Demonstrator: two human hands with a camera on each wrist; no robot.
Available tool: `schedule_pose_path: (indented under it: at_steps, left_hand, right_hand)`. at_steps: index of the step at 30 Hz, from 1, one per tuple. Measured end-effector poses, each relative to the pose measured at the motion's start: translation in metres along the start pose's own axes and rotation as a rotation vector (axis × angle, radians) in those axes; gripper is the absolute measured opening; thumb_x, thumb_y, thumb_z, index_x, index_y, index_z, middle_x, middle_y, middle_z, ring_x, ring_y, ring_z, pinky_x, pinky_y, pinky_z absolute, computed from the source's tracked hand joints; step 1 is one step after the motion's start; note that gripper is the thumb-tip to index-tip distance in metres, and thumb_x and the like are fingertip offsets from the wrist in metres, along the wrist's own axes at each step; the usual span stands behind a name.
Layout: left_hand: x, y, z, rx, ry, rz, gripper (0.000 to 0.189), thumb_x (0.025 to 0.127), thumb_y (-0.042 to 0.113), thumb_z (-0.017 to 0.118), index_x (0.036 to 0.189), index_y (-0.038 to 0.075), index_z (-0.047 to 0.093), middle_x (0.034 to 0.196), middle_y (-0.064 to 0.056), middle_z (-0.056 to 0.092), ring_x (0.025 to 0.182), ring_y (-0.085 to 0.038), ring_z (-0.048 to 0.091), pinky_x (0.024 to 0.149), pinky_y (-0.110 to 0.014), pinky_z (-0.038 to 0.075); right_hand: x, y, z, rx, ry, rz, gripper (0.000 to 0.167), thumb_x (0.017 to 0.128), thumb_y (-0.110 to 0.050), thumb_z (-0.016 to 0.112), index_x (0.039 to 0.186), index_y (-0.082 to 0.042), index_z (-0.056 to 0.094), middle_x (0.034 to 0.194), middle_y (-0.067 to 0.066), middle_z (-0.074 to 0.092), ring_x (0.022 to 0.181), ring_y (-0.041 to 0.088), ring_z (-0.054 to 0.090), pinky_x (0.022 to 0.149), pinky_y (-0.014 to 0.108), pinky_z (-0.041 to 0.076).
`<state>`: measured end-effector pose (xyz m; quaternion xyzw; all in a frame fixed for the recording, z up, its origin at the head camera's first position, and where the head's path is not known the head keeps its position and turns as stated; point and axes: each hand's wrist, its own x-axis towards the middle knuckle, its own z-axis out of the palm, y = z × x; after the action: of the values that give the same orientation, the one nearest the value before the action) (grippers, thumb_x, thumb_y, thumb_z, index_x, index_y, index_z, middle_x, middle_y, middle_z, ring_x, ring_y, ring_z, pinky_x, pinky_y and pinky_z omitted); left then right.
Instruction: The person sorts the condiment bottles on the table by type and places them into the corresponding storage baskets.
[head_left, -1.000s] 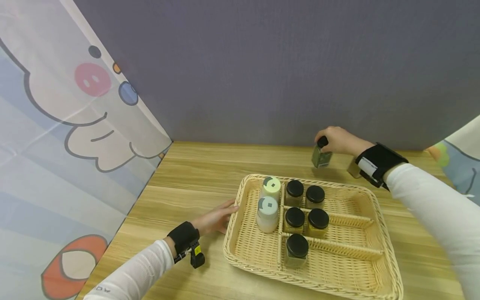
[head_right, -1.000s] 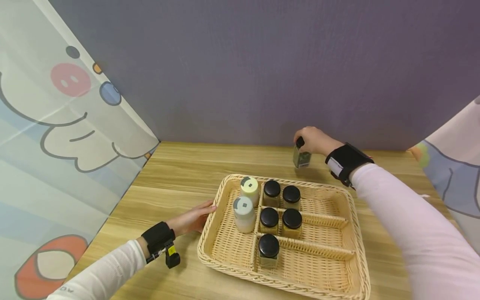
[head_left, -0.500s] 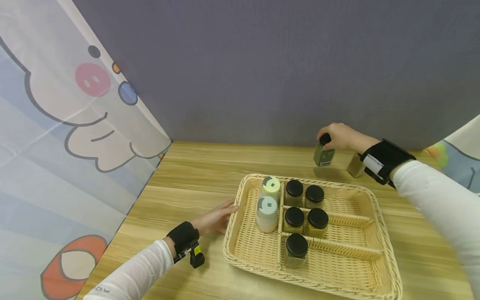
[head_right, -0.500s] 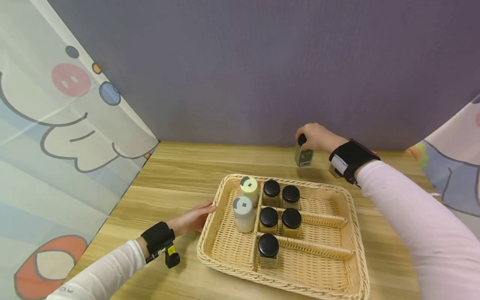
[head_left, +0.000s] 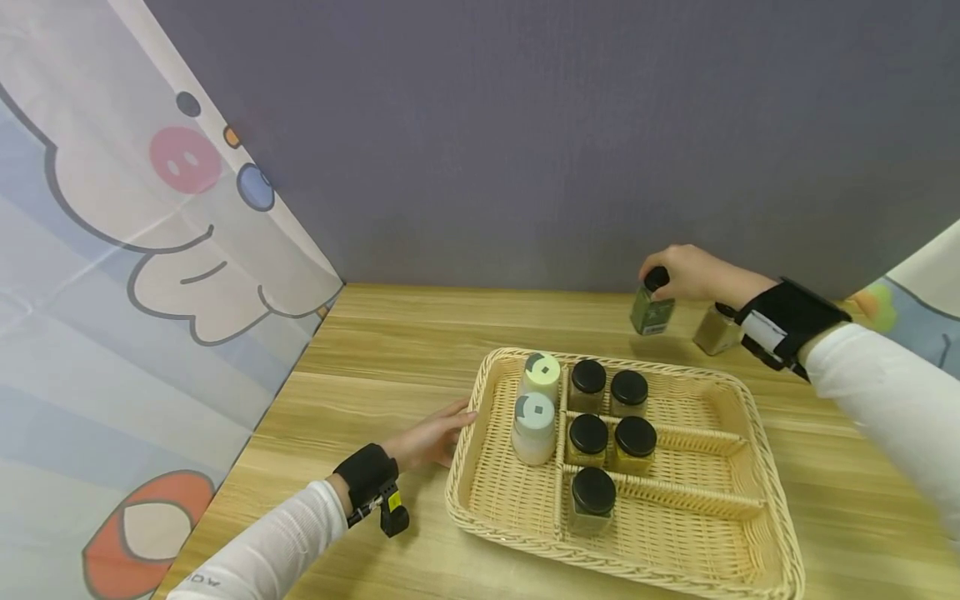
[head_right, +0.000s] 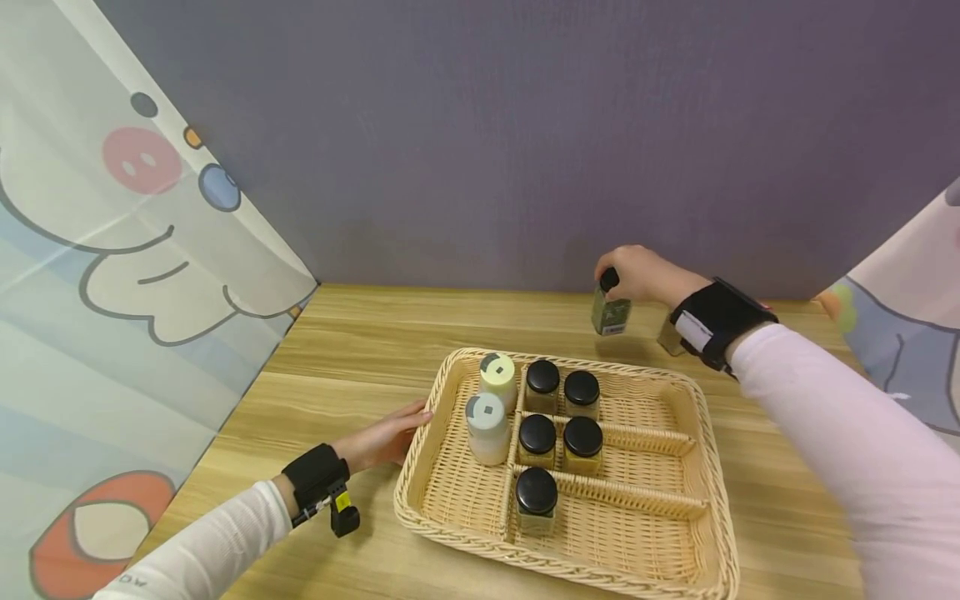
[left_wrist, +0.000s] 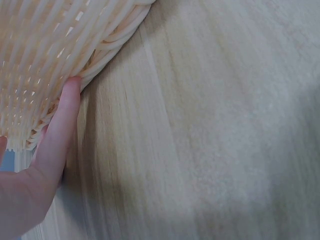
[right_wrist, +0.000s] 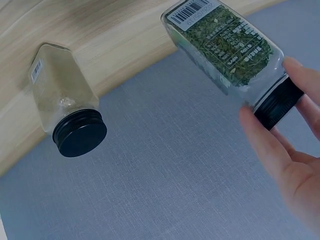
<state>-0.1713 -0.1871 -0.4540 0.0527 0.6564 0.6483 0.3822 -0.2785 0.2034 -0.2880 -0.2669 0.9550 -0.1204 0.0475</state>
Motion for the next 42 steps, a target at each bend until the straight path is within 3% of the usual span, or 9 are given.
schedule_pose_path:
  at_steps: [24, 42]
  left_hand:
    - [0.0, 0.003, -0.001, -0.01, -0.001, -0.008, 0.06, 0.094, 0.036, 0.039, 0.143, 0.021, 0.009, 0.135, -0.02, 0.035, 0.116, -0.035, 0.042, 0.081, -0.053, 0.044]
    - [0.001, 0.001, -0.001, -0.002, -0.001, -0.003, 0.061, 0.093, 0.037, 0.04, 0.143, 0.019, 0.01, 0.134, -0.021, 0.036, 0.114, -0.036, 0.044, 0.08, -0.054, 0.044]
  right_hand:
    - [-0.022, -0.01, -0.004, -0.021, -0.049, -0.034, 0.032, 0.073, -0.005, 0.069, 0.103, 0.0, 0.059, 0.091, 0.015, 0.053, 0.077, 0.024, 0.051, 0.058, 0.034, 0.044]
    - [-0.04, -0.011, 0.001, -0.011, -0.024, -0.067, 0.032, 0.072, -0.007, 0.071, 0.102, -0.002, 0.06, 0.088, 0.015, 0.053, 0.074, 0.022, 0.053, 0.056, 0.034, 0.046]
